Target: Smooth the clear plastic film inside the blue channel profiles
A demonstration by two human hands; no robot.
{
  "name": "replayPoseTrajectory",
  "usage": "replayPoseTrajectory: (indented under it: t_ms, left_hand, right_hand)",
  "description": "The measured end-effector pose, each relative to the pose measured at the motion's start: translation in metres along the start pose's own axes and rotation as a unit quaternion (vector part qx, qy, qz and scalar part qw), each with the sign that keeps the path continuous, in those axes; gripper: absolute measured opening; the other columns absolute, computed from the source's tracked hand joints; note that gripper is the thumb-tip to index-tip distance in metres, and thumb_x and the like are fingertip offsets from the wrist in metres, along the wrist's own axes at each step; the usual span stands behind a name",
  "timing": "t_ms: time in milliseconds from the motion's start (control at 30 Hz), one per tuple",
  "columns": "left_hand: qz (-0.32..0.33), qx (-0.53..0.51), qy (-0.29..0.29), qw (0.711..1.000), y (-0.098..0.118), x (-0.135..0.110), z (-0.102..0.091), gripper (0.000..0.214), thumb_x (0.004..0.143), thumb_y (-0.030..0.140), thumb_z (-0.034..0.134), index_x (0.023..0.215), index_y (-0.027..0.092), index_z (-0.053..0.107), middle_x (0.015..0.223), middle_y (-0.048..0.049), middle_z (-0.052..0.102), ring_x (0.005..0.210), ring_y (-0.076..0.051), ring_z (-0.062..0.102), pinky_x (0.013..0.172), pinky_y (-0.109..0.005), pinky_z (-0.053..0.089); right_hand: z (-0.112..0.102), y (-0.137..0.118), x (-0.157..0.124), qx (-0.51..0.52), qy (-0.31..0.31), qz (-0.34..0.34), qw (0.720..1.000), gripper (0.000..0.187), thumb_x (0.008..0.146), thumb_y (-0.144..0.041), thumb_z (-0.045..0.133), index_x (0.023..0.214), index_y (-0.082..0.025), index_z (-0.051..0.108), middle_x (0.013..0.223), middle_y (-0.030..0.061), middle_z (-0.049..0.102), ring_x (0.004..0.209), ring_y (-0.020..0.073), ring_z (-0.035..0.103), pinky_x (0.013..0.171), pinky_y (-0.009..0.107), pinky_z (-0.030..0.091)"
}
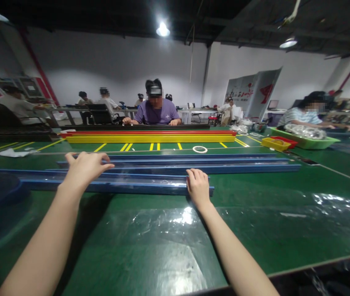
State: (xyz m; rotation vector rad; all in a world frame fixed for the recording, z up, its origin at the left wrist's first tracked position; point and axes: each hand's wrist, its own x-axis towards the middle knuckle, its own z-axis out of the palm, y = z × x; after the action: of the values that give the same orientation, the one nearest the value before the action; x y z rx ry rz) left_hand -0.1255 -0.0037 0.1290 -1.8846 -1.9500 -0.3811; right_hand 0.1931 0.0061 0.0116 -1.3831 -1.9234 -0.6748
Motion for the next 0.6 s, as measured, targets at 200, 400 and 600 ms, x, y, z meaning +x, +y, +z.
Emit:
replayPoseTrajectory:
  t_ms: [200, 400, 600]
  left_hand:
    - [-0.045, 0.072, 0.001, 0.996, -0.001, -0.001, 0.021, 0.030, 0.074, 0.039, 0.050, 0.092, 0.017, 0.060, 0.098, -0.0156, 0.058, 0.093, -0.034, 0.047, 0.079, -0.050, 0.032]
    - [0.032, 0.038, -0.013, 0.999, 0.029, -0.003, 0.021, 0.040, 0.076, 0.037, 0.048, 0.107, 0.013, 0.052, 0.114, -0.0185, 0.046, 0.103, -0.033, 0.042, 0.074, -0.039, 0.040]
    - [0.252, -0.084, -0.061, 0.962, 0.102, -0.027, 0.034, 0.040, 0.082, 0.043, 0.040, 0.111, 0.018, 0.050, 0.116, -0.0105, 0.049, 0.108, -0.024, 0.042, 0.085, -0.036, 0.037]
  right_hand:
    - [-0.003, -0.001, -0.001, -0.043, -0.023, 0.009, 0.999, 0.022, 0.084, -0.026, 0.035, 0.079, -0.017, 0.055, 0.080, 0.0065, 0.055, 0.080, 0.0179, 0.042, 0.073, 0.030, 0.027]
    - [-0.001, -0.002, -0.001, -0.055, -0.046, -0.013, 0.997, 0.031, 0.086, -0.027, 0.030, 0.069, -0.017, 0.054, 0.069, 0.0039, 0.055, 0.072, 0.0147, 0.044, 0.072, 0.029, 0.026]
    - [-0.003, -0.003, 0.000, -0.033, -0.059, -0.031, 0.997, 0.031, 0.085, -0.029, 0.031, 0.072, -0.017, 0.057, 0.071, 0.0043, 0.057, 0.073, 0.0145, 0.046, 0.072, 0.028, 0.026]
